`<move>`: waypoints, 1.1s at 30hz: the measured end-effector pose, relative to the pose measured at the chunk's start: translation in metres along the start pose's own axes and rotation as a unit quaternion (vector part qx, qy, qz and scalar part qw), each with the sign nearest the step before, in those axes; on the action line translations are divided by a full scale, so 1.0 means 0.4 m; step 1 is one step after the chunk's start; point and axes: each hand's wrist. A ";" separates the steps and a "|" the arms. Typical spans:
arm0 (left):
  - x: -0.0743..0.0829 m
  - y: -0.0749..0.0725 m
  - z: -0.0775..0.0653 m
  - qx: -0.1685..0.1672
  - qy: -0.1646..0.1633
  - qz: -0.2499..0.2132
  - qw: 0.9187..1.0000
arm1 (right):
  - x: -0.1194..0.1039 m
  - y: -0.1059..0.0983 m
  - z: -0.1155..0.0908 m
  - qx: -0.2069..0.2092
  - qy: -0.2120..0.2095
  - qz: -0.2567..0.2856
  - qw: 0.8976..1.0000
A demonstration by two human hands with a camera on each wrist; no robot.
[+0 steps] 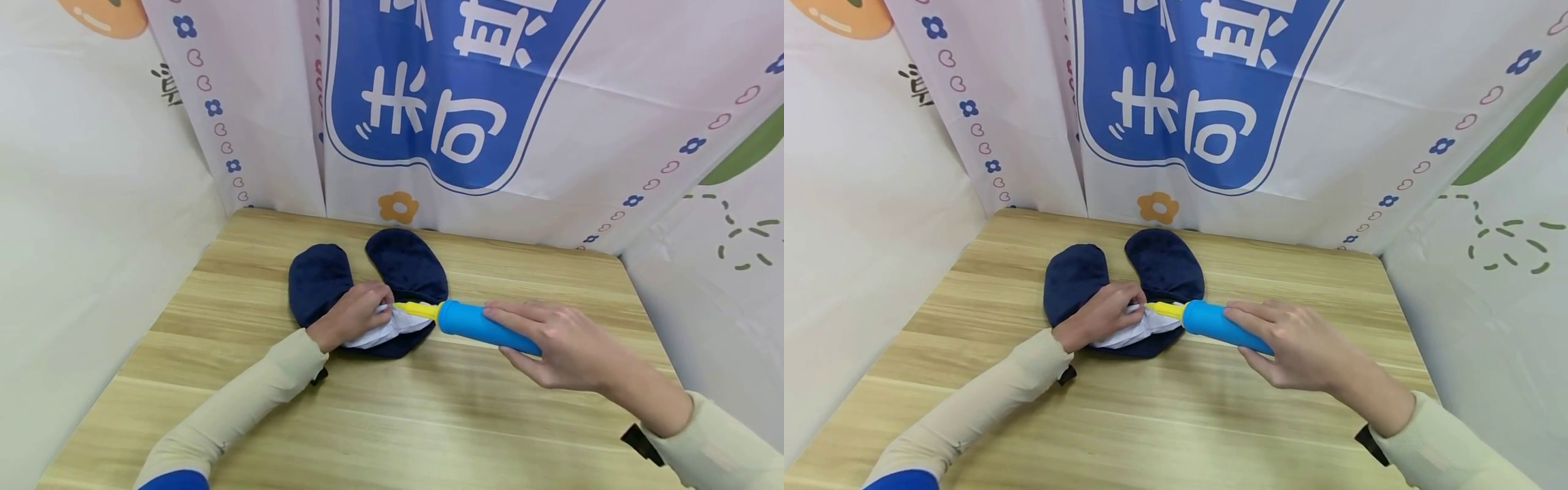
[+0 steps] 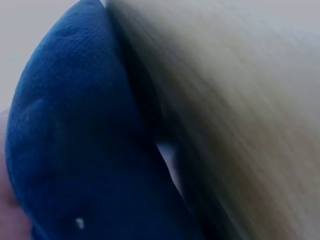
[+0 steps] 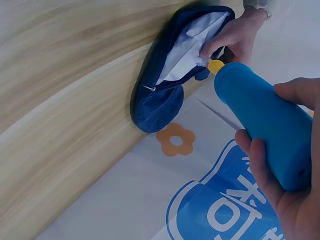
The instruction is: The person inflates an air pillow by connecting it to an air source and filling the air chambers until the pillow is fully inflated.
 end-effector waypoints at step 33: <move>0.023 0.025 0.007 -0.002 0.067 0.121 0.990 | -0.133 0.061 0.016 0.057 0.072 -0.015 0.996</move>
Point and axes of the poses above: each hand's wrist, its own z-axis towards the middle knuckle, its own y-axis out of the palm, x = y × z, and after that the axes turned 12 degrees about -z, right-handed
